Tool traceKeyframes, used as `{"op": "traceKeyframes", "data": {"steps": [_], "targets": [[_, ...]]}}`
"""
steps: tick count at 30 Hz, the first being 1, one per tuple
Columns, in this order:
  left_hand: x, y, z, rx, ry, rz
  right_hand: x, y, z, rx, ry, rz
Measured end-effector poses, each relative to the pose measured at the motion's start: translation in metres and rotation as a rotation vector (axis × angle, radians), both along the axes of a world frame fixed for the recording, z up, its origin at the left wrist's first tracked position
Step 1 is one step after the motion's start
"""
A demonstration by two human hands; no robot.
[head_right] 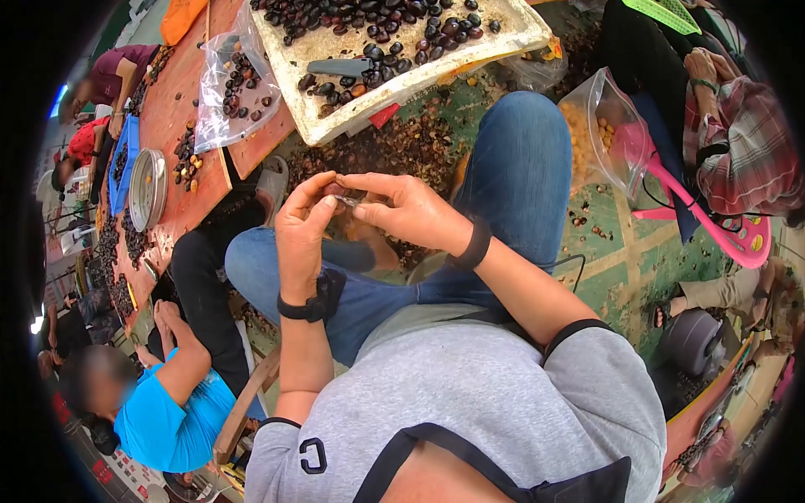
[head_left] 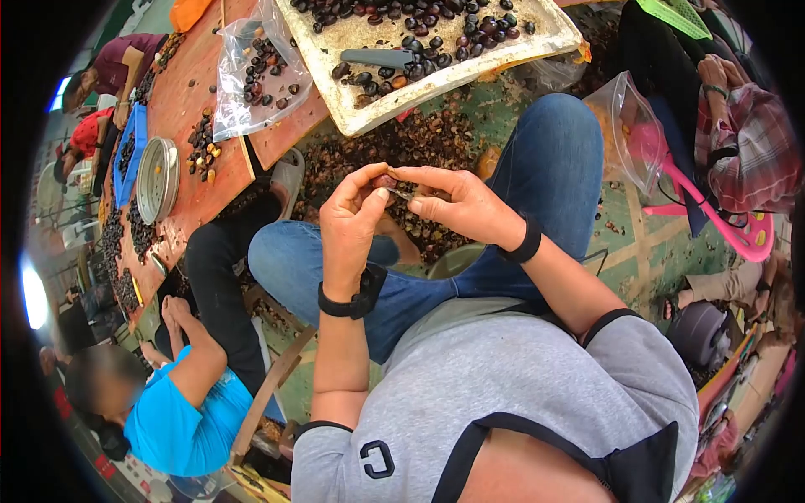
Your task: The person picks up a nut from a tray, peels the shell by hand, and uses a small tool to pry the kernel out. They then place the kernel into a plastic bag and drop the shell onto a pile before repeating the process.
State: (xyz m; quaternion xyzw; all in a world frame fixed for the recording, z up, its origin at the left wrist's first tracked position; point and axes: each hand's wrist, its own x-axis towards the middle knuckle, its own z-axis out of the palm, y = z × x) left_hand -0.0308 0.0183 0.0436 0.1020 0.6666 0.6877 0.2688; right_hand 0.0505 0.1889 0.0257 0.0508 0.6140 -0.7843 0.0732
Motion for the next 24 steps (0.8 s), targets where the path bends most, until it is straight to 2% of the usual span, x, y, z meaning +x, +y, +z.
{"op": "traceKeyframes", "data": {"steps": [3, 5, 11, 18, 20, 24], "targets": [[0.002, -0.002, 0.002, 0.011, 0.005, -0.012, 0.001, -0.001, -0.005, -0.018, -0.012, 0.005], [0.004, -0.003, 0.004, 0.01, -0.006, -0.022, 0.0, -0.005, -0.022, 0.006, 0.177, -0.107], [0.007, -0.003, 0.004, -0.047, 0.033, -0.01, 0.007, -0.001, -0.001, 0.005, 0.013, 0.003], [0.011, -0.003, 0.002, -0.077, 0.041, 0.007, 0.009, -0.011, -0.013, -0.023, 0.049, -0.063], [0.015, -0.001, 0.0, -0.05, 0.018, 0.027, 0.007, -0.01, -0.022, 0.23, 0.159, -0.113], [0.016, 0.001, -0.003, -0.014, 0.021, 0.065, 0.008, -0.011, -0.016, 0.181, 0.209, -0.146]]}}
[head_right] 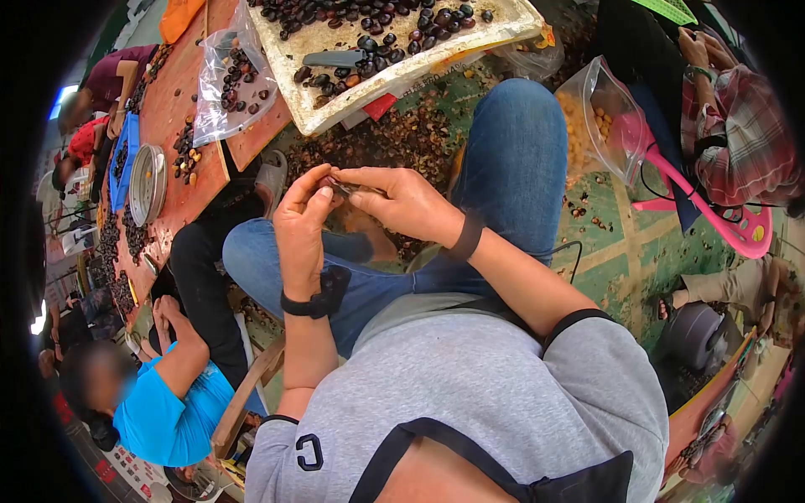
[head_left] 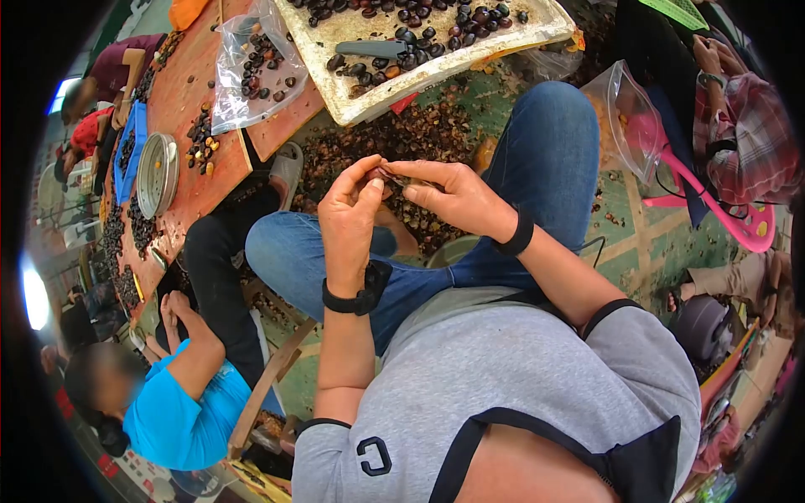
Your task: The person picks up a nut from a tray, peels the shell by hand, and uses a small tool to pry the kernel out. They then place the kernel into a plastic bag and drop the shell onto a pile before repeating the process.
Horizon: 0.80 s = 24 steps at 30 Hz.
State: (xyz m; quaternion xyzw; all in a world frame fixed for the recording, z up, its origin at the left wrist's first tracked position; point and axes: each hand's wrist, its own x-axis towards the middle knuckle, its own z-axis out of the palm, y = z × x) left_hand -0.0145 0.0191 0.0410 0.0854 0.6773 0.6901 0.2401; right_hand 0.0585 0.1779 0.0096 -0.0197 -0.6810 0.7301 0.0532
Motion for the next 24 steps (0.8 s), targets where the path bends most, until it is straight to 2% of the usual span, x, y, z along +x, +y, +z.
{"op": "traceKeyframes", "data": {"steps": [2, 12, 14, 18, 20, 22, 24], "targets": [[0.0, 0.002, 0.001, -0.01, 0.025, 0.003, 0.001, 0.003, 0.009, -0.067, -0.15, 0.099], [0.007, 0.012, -0.002, -0.017, 0.079, 0.166, 0.001, -0.018, 0.0, -0.157, -0.163, -0.01], [0.01, 0.013, -0.003, -0.004, 0.063, 0.187, -0.001, -0.024, -0.006, 0.06, 0.0, -0.153], [0.016, 0.017, -0.007, 0.083, 0.03, 0.256, -0.007, -0.024, -0.007, 0.094, 0.002, -0.179], [0.014, 0.017, -0.008, 0.119, 0.015, 0.251, -0.009, -0.025, -0.005, -0.248, -0.063, -0.12], [0.011, 0.015, -0.006, 0.214, -0.017, 0.224, -0.008, -0.015, -0.002, -0.236, -0.082, -0.066], [0.006, 0.005, -0.007, 0.185, -0.024, 0.17, -0.006, -0.002, 0.003, -0.224, -0.104, -0.017]]}}
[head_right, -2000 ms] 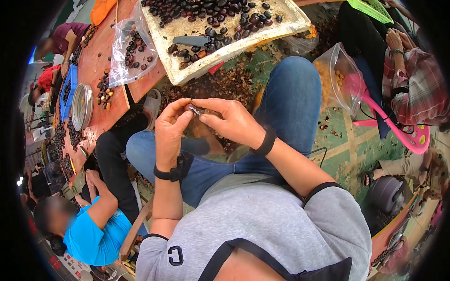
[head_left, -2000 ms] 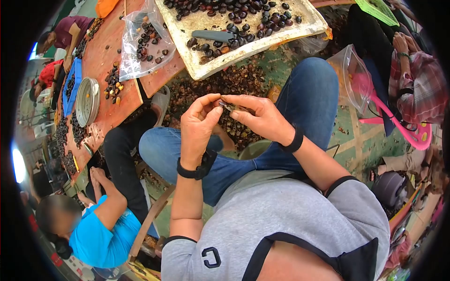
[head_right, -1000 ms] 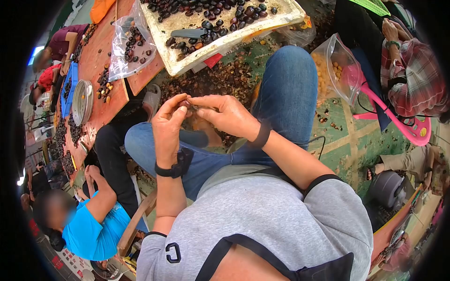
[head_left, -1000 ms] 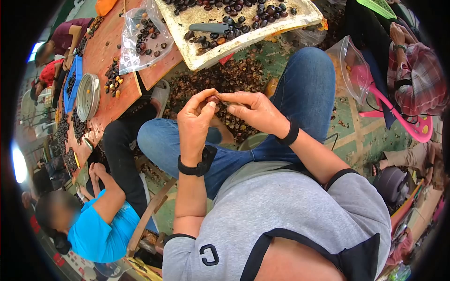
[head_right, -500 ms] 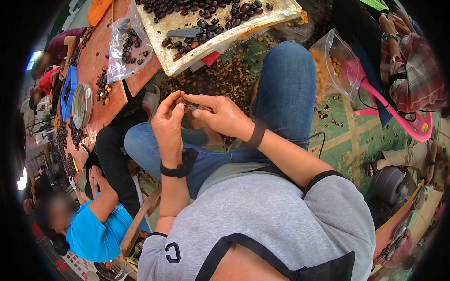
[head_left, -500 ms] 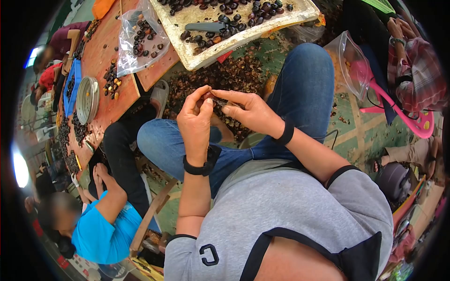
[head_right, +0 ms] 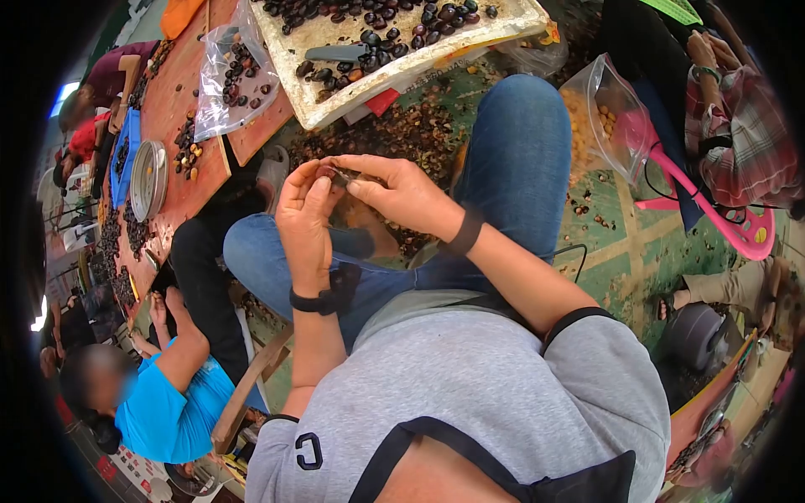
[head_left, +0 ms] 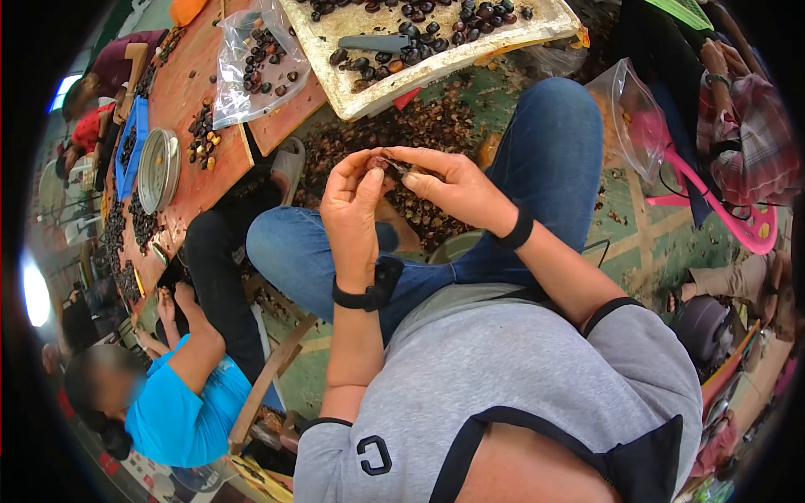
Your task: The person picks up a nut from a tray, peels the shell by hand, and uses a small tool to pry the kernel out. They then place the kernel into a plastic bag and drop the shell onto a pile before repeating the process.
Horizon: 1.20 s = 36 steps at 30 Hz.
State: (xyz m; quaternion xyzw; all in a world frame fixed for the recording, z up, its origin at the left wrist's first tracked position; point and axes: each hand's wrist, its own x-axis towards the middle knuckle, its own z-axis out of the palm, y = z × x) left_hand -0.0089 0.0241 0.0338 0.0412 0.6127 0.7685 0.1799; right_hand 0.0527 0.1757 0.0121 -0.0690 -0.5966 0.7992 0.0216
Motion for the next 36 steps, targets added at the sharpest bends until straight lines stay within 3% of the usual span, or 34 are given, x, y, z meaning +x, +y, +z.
{"op": "traceKeyframes", "data": {"steps": [2, 10, 12, 19, 21, 28, 31, 33, 36], "targets": [[-0.002, -0.003, -0.001, -0.027, -0.006, -0.063, 0.001, 0.011, 0.007, 0.226, 0.03, 0.107], [0.0, -0.002, -0.001, -0.12, 0.049, -0.093, 0.006, 0.012, 0.02, 0.256, -0.003, 0.106], [0.003, -0.001, -0.001, -0.13, 0.054, -0.107, 0.003, 0.013, 0.014, 0.565, 0.084, 0.026], [0.0, -0.008, -0.004, -0.125, 0.026, -0.172, 0.004, 0.017, 0.018, 0.423, 0.108, 0.053], [0.001, -0.01, -0.003, -0.142, 0.027, -0.196, 0.005, 0.024, 0.026, 0.418, -0.026, 0.178], [0.006, -0.008, -0.007, -0.207, 0.03, -0.219, 0.001, 0.015, 0.008, 0.535, 0.028, 0.066], [0.008, -0.003, -0.009, -0.081, 0.004, -0.116, -0.002, 0.009, -0.006, 0.449, 0.06, 0.065], [0.007, -0.004, -0.007, -0.043, -0.027, -0.123, -0.005, 0.004, -0.011, 0.088, 0.036, 0.028], [0.004, -0.008, -0.01, -0.006, -0.058, -0.125, -0.004, 0.01, -0.004, -0.033, -0.072, 0.079]]}}
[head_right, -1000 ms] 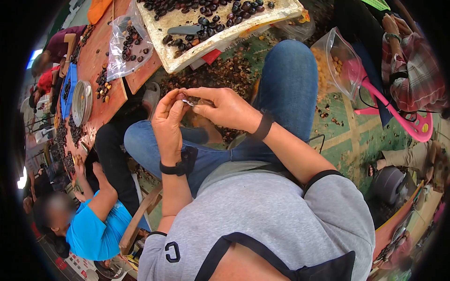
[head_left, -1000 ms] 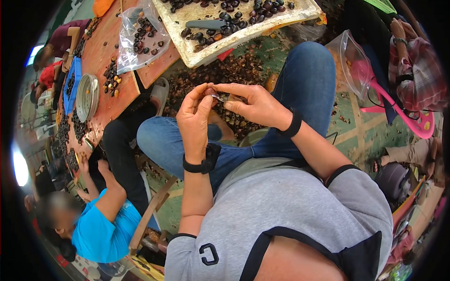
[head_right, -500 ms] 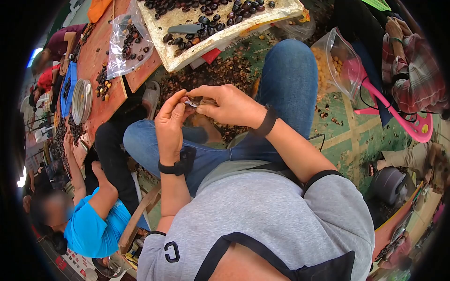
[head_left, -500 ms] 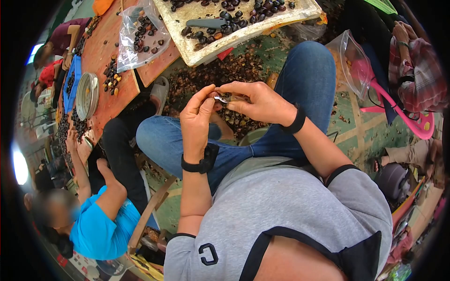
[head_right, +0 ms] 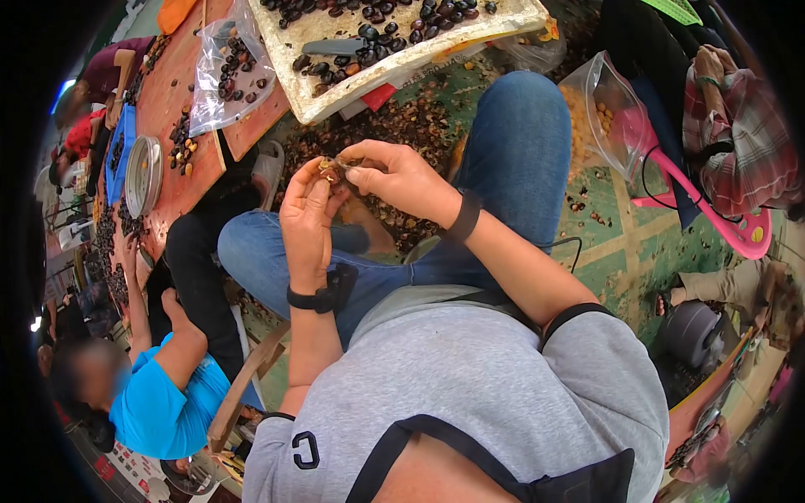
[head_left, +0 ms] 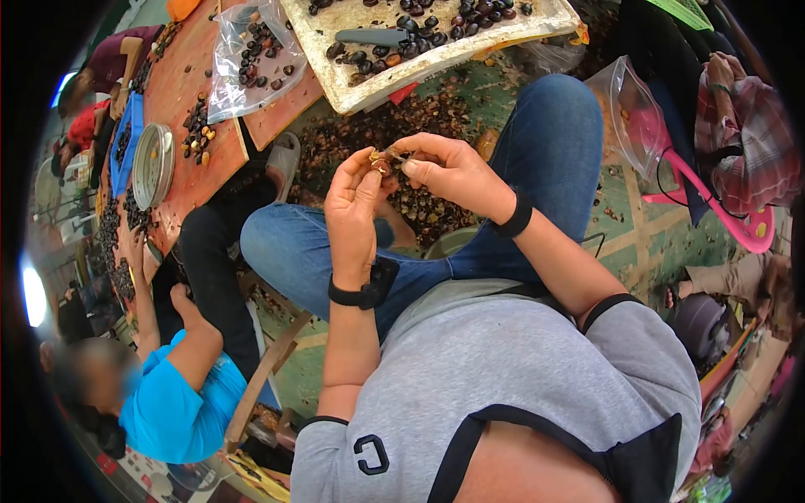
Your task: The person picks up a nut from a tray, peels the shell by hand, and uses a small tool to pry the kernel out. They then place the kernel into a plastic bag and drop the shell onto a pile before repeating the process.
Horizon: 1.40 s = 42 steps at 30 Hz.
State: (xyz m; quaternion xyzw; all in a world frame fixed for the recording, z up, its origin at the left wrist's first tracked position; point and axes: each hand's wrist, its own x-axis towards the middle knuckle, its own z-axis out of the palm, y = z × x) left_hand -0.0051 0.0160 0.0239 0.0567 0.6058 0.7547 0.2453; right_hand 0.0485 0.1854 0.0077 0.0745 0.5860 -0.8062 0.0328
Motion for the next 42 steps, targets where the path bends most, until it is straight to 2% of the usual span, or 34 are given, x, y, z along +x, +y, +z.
{"op": "traceKeyframes", "data": {"steps": [5, 13, 19, 21, 24, 27, 29, 31, 36, 40, 42], "targets": [[-0.001, -0.002, -0.002, 0.038, 0.032, 0.026, 0.003, 0.001, 0.008, 0.077, 0.018, 0.103], [0.0, -0.003, 0.002, -0.071, 0.086, 0.019, 0.004, 0.003, 0.014, 0.206, 0.028, 0.13], [0.004, 0.003, 0.001, -0.053, 0.095, 0.098, 0.007, -0.012, 0.015, 0.148, 0.016, 0.021], [0.005, 0.003, -0.001, -0.044, 0.096, 0.112, 0.008, -0.018, 0.006, 0.285, 0.047, -0.03], [0.008, 0.006, -0.004, -0.035, 0.098, 0.132, 0.006, -0.027, -0.001, 0.264, 0.128, -0.161], [0.007, 0.008, -0.003, -0.013, 0.073, 0.154, 0.004, -0.029, -0.005, 0.302, 0.186, -0.176], [0.005, 0.007, -0.004, 0.012, 0.048, 0.173, 0.006, -0.021, 0.0, 0.268, 0.126, -0.09], [0.002, 0.001, -0.005, 0.014, 0.061, 0.092, 0.007, -0.011, 0.011, 0.231, 0.065, -0.002], [0.003, -0.004, -0.003, -0.063, 0.053, 0.011, 0.005, 0.008, 0.028, 0.54, 0.088, 0.132], [0.008, 0.001, -0.003, -0.072, 0.049, -0.014, 0.004, 0.005, 0.017, 0.596, 0.135, 0.041], [0.007, 0.003, -0.003, -0.05, 0.032, 0.009, 0.004, 0.003, 0.014, 0.514, 0.141, 0.027]]}}
